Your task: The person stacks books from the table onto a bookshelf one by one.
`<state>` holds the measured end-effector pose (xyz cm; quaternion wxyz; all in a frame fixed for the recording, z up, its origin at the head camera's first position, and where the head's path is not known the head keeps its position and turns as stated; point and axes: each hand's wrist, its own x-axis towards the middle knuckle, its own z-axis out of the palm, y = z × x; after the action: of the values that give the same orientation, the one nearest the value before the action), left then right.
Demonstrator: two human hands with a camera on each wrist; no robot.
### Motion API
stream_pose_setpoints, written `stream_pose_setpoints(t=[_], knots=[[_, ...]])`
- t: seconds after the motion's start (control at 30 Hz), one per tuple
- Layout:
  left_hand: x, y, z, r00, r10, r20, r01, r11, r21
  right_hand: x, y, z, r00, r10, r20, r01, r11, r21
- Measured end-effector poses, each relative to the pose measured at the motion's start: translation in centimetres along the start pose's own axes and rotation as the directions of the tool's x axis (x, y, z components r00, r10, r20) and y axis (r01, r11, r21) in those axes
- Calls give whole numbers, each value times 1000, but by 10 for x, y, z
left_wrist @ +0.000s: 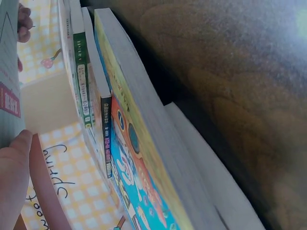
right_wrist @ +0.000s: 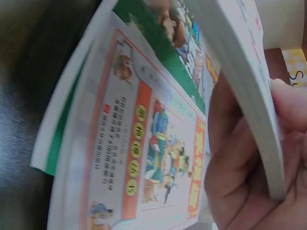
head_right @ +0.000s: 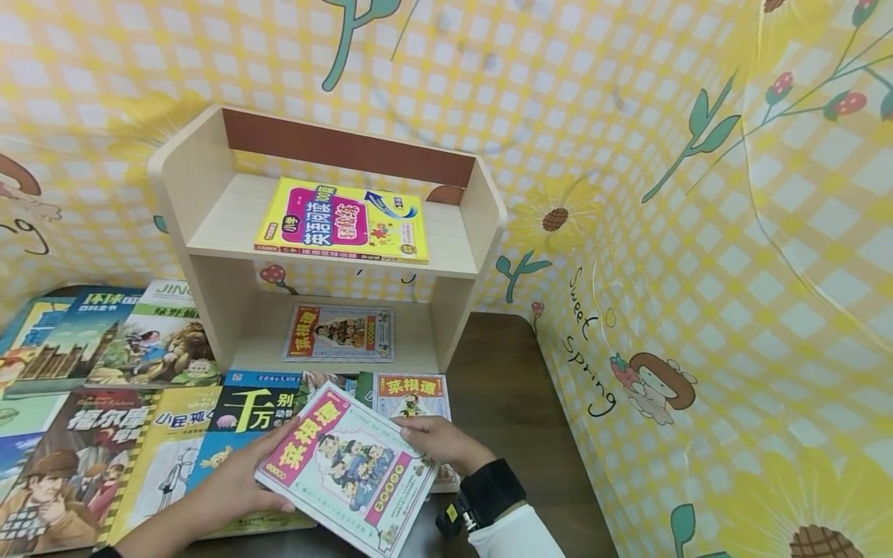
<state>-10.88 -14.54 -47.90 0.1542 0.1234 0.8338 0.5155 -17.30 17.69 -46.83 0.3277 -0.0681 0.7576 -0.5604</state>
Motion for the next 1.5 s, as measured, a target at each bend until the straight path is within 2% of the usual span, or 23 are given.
stream_pose_setpoints(t=[0.1,0.27,0.43,0.6,0.73,0.83,0.93,1.03,1.3,1.4,1.5], knots=[[0,0,0,1000,-6,-22,5,999,-47,1,-1,-3,1000,-10,-26,11,999,33],[1,2,-3,997,-35,-76,28,996,-90,2,-2,-4,990,-44,-136,63,988,138],[0,7,-4,991,-58,-124,51,997,-60,3,-3,4,975,-90,-204,149,944,295],[-1,14,-3,980,-40,-194,39,999,-7,0,-7,16,965,-147,-218,221,903,369],[-3,21,-2,967,-12,-254,7,1000,-20,-9,-13,27,957,-187,-221,258,897,359],[-4,28,-3,949,19,-314,-23,1000,-9,-15,-20,36,947,-227,-228,292,904,311],[-6,35,-5,927,52,-373,-47,999,22,-21,-27,43,928,-286,-239,343,904,254],[-7,39,-7,911,68,-407,-62,998,27,-26,-33,49,904,-346,-250,401,891,215],[-14,52,-13,901,76,-426,-92,996,-17,-34,-48,56,848,-445,-288,505,844,180],[-15,58,-16,894,89,-439,-112,993,-27,-36,-54,55,825,-493,-275,546,821,168],[-13,66,-21,884,105,-455,-140,989,-43,-36,-63,52,794,-552,-256,592,797,118]])
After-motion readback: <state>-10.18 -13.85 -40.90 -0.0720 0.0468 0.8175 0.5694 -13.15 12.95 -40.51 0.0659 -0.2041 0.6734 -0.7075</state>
